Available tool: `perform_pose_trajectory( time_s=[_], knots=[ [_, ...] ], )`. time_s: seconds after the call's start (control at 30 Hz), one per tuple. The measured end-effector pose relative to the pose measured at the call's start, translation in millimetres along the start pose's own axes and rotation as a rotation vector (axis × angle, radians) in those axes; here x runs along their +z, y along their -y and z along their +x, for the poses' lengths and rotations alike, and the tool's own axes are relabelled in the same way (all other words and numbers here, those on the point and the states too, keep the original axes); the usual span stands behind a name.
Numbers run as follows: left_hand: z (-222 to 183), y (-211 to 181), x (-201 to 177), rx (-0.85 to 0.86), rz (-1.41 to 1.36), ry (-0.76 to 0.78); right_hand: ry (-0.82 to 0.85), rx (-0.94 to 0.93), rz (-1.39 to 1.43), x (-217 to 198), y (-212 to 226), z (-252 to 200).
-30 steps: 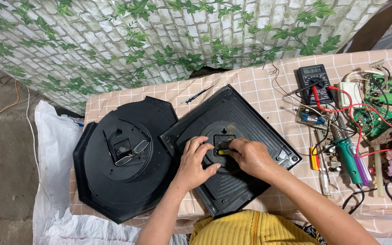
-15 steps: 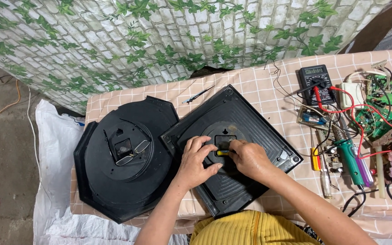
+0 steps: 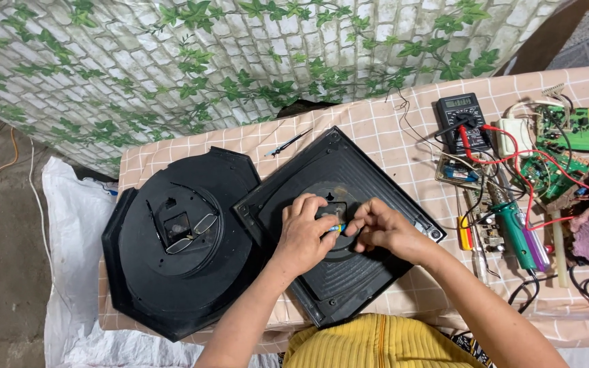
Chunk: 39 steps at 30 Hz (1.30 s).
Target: Inspecting, testing, and cleaning a wall clock assembly using a multimeter and other tools on a workbench.
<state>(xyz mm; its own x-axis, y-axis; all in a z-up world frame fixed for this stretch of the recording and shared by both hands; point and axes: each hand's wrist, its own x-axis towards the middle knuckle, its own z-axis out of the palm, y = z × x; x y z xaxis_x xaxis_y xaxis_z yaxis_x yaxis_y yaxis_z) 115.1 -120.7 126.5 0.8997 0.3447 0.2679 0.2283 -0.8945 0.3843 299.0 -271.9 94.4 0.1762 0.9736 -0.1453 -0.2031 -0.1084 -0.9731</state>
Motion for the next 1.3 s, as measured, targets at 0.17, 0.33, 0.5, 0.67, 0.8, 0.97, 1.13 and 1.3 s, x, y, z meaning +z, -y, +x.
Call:
perform_pose_trajectory(
  time_s=[0.17,0.33,0.5,0.67,0.8,0.97,1.13,1.3],
  knots=[
    [4.8,9.3,5.9,0.028,0.005,0.075,-0.208,-0.117,0.056,-19.6,-52.8,-2.2],
    [5.1,15.4,6.0,0.041,-0.029,0.089,-0.118,-0.359,-0.549,2.3,-13.9,-18.5],
    [-0.6,28.2,3.7,0.027,-0.113,0.095,-0.045,-0.293,-0.622,6.7,-5.1,-19.2],
    [-6.1,32.4,1.2,0.035,-0.269,0.073,-0.014,-0.267,-0.901,8.8,0.6,-20.4],
    [-8.7,32.8,4.5,0.045,-0.268,0.059,0.003,-0.283,-1.018,10.9,-4.6,-20.7],
    [-4.7,26.6,6.1,0.056,-0.202,0.043,0.017,-0.299,-0.953,5.9,2.3,-15.6],
    [-5.2,34.8,5.0,0.052,-0.264,0.049,-0.133,-0.321,-0.902,15.8,-3.5,-4.8],
    [-17.2,39.9,-7.3,0.013,-0.434,0.052,-0.216,-0.396,-1.381,38.0,-10.7,-5.7]
  ],
)
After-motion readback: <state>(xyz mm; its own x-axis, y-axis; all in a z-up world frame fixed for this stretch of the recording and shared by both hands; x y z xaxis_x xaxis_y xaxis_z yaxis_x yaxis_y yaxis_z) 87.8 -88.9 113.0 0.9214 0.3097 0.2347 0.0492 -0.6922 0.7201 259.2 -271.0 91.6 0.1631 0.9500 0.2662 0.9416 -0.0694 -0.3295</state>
